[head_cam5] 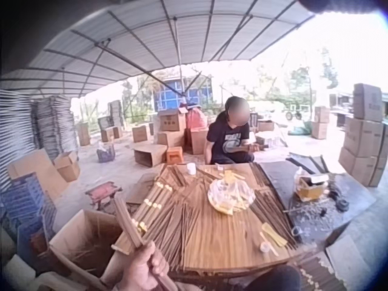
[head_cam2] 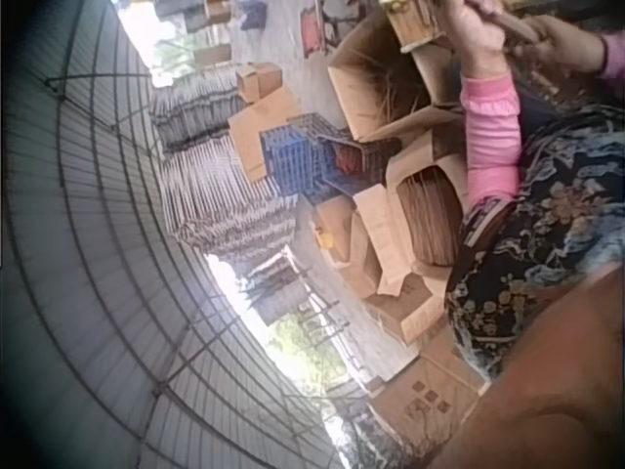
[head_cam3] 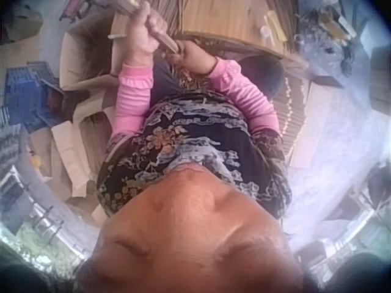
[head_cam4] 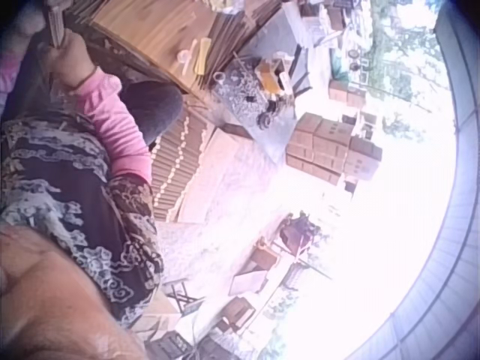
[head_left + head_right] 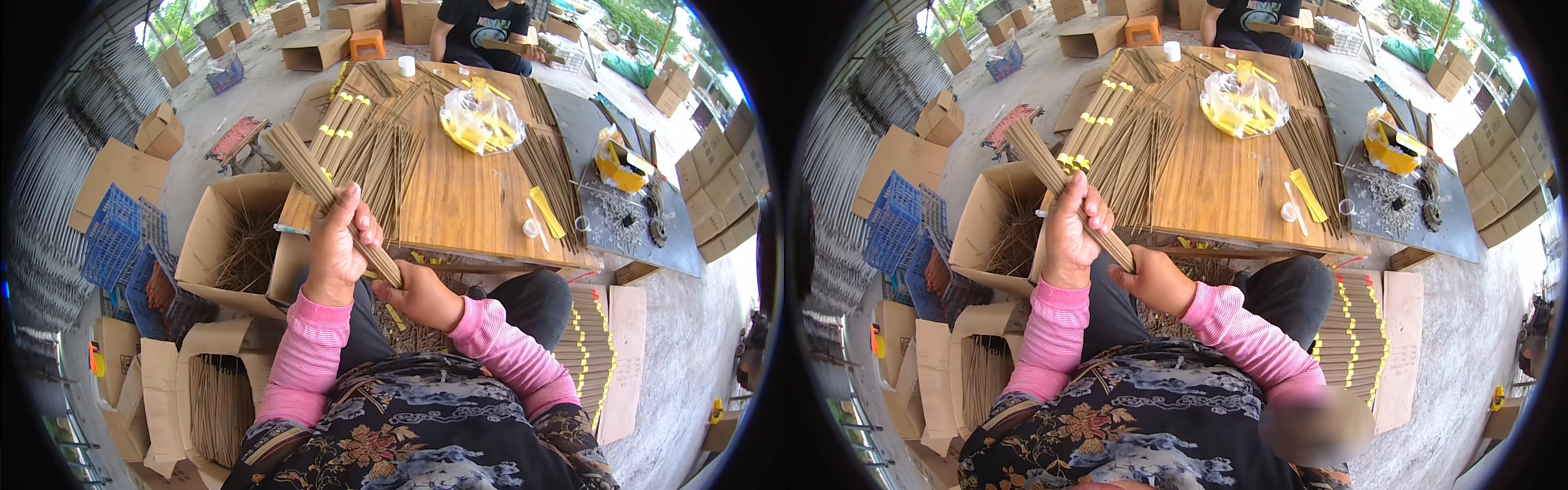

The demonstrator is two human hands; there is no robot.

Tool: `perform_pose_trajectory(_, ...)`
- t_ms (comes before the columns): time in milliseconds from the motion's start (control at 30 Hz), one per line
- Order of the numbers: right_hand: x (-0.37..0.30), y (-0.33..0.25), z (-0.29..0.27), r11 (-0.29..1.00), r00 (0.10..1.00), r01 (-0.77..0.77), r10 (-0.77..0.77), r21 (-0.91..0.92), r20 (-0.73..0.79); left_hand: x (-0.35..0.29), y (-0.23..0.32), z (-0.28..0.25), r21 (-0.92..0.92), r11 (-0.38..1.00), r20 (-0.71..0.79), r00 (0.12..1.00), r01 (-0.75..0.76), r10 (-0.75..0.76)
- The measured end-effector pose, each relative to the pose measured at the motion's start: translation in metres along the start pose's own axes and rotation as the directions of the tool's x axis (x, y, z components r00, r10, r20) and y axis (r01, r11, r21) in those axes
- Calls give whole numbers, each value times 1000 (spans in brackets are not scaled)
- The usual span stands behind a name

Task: The person gathers thin wooden sticks from a cardboard box, aligns them into bundles, and secures each bundle with a yellow rubber band. The person places the finished bundles on the table and repeats the process.

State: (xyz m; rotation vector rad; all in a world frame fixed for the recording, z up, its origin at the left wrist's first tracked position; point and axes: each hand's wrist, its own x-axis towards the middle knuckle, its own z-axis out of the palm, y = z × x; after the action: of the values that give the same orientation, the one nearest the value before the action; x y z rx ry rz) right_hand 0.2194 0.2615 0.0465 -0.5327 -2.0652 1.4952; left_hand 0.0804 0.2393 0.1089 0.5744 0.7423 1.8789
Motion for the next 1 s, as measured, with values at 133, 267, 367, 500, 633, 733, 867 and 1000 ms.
perform_pose_trajectory(133,0,-8,0,981,999,1,-10,-192,-47,3,11,4,65,997,-115,992,-46,53)
perform_pose_trajectory(267,-3,-21,-12,884,895,-369,255,287,365,10,18,-5,-115,991,101,994,62,-51)
perform_pose_trajectory(367,-3,-22,-13,883,884,-375,249,283,396,15,20,-13,-185,979,204,978,88,-49)
perform_pose_trajectory(500,-4,0,-2,941,998,17,-35,-339,-46,12,15,-7,-41,997,-72,996,-61,58)
perform_pose_trajectory(633,-4,-5,-6,824,981,11,-119,-567,-154,6,8,-5,-4,989,-210,967,-149,144)
perform_pose_trajectory(733,-4,-5,-5,922,991,46,-90,-384,-96,-1,-4,-12,-33,997,-53,996,-69,67)
perform_pose_trajectory(867,-1,-32,-16,712,817,-519,249,473,521,1,-7,-18,-295,919,460,882,260,-102)
perform_pose_trajectory(1000,-3,-25,-20,365,686,-716,214,595,695,5,-9,-5,-189,950,237,950,250,-203)
